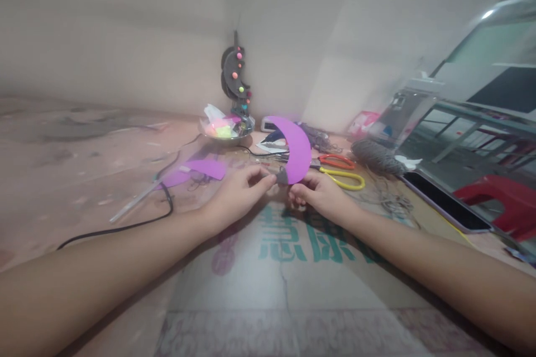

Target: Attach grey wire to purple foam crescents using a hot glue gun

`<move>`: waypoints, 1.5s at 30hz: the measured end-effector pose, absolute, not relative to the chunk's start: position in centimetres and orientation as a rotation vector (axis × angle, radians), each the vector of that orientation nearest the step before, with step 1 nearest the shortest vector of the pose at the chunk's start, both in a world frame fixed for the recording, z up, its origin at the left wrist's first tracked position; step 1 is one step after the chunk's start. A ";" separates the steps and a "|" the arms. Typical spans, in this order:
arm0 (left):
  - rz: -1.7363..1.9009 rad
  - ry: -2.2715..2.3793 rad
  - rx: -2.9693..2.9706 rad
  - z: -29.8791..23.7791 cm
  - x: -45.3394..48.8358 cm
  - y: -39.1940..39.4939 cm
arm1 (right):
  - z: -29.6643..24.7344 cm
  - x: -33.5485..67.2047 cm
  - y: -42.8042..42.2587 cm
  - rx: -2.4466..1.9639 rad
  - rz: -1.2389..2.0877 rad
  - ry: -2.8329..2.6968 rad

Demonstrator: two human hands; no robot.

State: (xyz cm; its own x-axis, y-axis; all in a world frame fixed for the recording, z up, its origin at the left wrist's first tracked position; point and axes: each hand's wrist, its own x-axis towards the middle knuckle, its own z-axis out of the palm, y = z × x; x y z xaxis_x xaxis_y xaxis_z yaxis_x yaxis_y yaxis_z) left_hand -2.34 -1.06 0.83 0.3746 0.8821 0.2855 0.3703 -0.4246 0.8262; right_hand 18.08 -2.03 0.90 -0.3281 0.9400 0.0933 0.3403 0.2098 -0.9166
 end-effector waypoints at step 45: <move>1.320 1.152 1.818 0.2 -2.9 -0.5 | 1.5 17.4 -2.9 -1.300 1.061 -1.701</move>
State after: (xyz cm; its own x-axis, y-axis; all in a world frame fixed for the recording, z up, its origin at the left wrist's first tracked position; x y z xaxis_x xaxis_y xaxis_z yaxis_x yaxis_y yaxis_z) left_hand -2.88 -0.51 0.19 0.1260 0.8989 0.4197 0.2939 -0.4379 0.8496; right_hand 17.44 -2.89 1.52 -0.2183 0.9735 0.0681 0.3668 0.1465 -0.9187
